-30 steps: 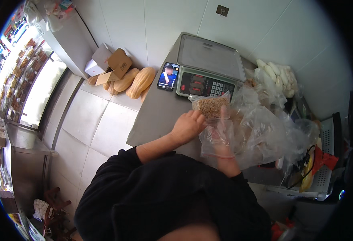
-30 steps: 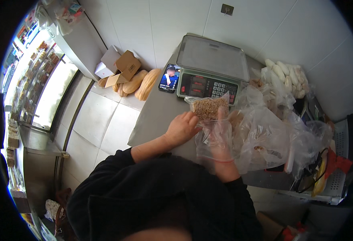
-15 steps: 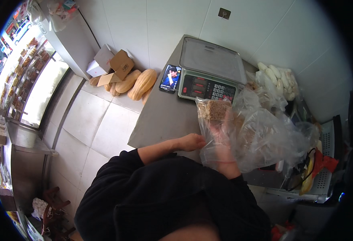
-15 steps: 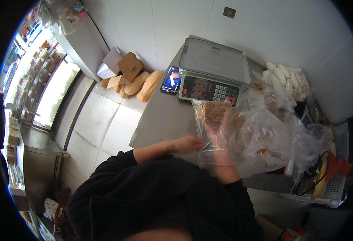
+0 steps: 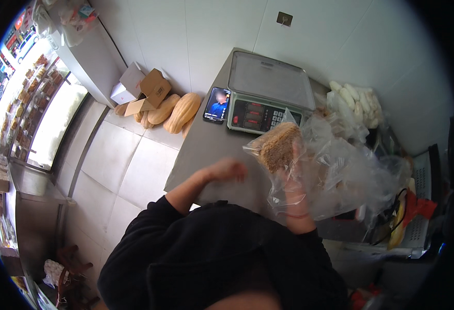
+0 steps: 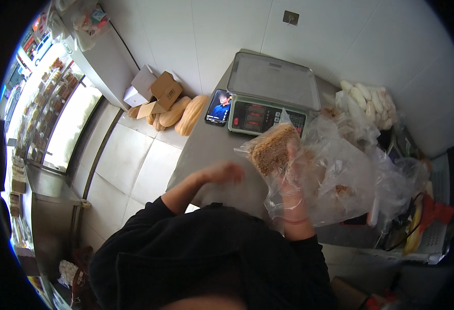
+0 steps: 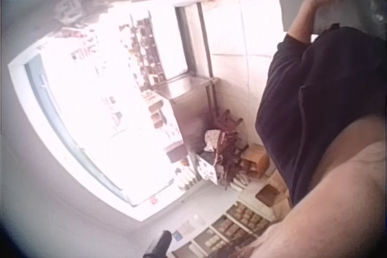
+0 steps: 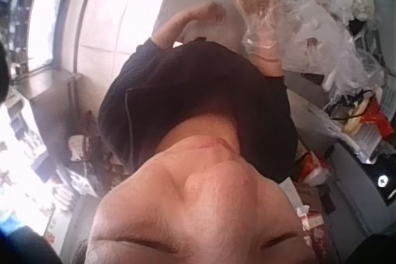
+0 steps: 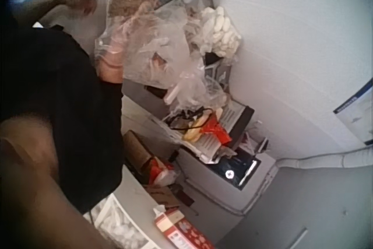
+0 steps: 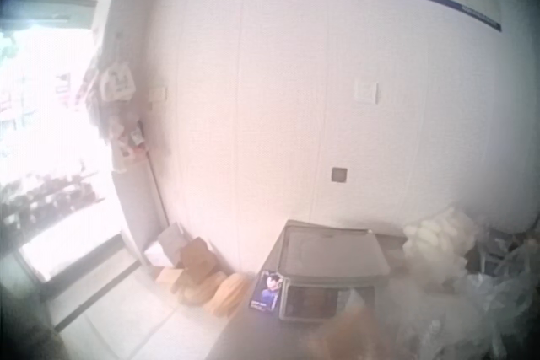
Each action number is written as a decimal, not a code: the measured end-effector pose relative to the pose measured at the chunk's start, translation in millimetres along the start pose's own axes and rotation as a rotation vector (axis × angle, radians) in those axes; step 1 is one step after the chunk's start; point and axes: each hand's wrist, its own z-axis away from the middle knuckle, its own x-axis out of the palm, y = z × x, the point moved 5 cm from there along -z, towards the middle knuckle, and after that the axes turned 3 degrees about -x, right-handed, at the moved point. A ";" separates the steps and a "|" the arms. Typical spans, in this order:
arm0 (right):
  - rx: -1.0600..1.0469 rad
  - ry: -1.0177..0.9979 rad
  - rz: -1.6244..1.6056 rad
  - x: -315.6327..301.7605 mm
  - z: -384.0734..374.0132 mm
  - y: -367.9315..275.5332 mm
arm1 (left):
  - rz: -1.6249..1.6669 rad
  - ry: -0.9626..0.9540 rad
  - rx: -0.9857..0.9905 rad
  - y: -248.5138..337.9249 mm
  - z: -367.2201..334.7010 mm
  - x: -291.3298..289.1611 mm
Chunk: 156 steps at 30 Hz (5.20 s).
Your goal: The person portions dry grain-like food into clear plastic bags, places each bag on a digital scale to check weight, and stacks the filled bags on the counter. The person handles the bags and scale repeatedly throughout the clip.
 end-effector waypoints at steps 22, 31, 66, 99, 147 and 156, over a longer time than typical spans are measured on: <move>0.100 -0.277 -0.073 10.7 33.4 -8.8 | 0.006 0.357 0.718 94.6 56.1 -5.6; 0.192 -0.315 -0.098 -6.4 39.1 -4.8 | 0.036 0.304 0.845 107.6 70.6 2.0; 0.024 -0.427 0.516 42.3 21.2 -15.2 | 0.007 0.877 0.589 79.8 31.2 11.0; -0.632 -0.560 1.118 117.4 52.4 -92.2 | 1.275 0.393 0.492 -43.7 -10.8 4.8; -0.063 -0.312 1.593 53.7 3.0 -115.9 | -1.009 0.058 0.556 148.4 94.7 -41.9; 0.009 -0.479 1.502 57.6 5.8 -118.3 | -1.147 0.276 0.626 138.9 92.8 -51.3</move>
